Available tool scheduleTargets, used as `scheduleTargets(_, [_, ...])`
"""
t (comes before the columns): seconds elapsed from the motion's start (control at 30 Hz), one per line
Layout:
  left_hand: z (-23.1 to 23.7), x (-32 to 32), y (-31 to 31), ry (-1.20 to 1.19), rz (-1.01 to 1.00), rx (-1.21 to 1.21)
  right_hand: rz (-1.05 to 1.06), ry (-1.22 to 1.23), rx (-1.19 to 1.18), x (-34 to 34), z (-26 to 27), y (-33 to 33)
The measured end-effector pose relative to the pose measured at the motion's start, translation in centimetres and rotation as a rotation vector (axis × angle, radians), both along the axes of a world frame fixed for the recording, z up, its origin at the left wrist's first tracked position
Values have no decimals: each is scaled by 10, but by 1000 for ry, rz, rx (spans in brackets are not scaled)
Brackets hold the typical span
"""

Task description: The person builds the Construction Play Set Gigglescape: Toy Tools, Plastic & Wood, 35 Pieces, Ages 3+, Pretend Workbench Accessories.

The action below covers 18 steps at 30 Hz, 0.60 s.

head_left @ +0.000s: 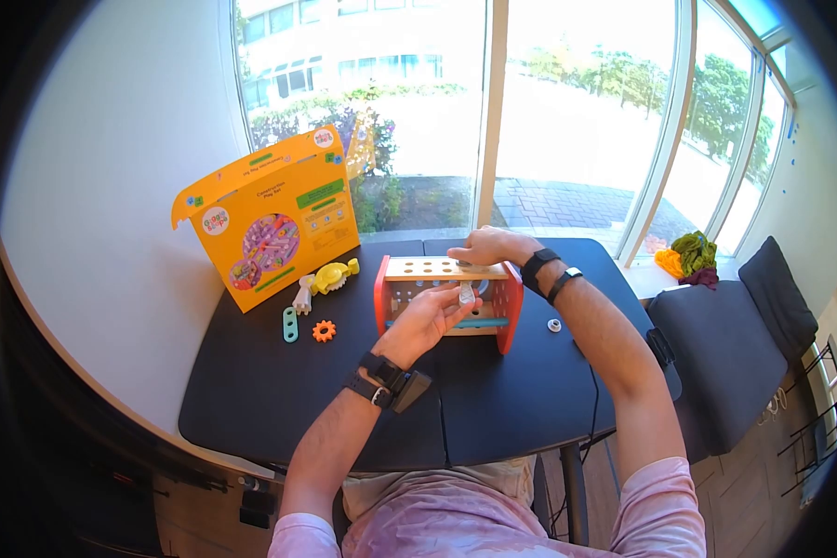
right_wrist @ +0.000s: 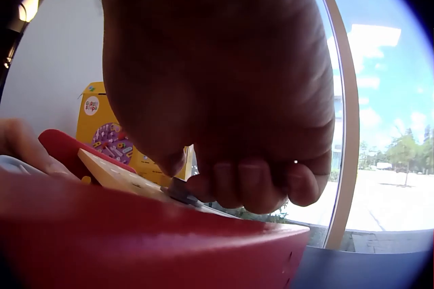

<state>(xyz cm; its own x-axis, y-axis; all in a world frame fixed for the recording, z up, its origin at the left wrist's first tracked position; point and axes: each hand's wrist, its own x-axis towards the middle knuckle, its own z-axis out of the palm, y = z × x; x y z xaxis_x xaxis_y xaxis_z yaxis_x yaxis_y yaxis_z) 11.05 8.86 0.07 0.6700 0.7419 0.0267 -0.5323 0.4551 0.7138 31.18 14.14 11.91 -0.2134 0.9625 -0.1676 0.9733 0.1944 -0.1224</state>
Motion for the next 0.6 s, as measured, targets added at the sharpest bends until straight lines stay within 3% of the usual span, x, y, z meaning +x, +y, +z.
scheduleTargets(0.13, [-2, 0, 2, -3, -15, 9, 116, -26, -13, 2, -3, 7])
scheduleTargets(0.23, [-3, -1, 1, 7, -14, 70, -38, -51, -66, -9, 10, -6])
scheduleTargets(0.33, [-4, 0, 3, 21, -23, 42, 95, 15, 29, 2, -3, 5])
scheduleTargets(0.43, [-5, -1, 4, 19, -25, 44, 4, -84, -39, -5, -1, 7])
scheduleTargets(0.53, [-4, 0, 2, -9, -16, 27, -20, -23, -7, -4, -2, 5])
scheduleTargets(0.6, [-4, 1, 2, -4, -12, 16, 46, -48, -21, 0, -7, 13])
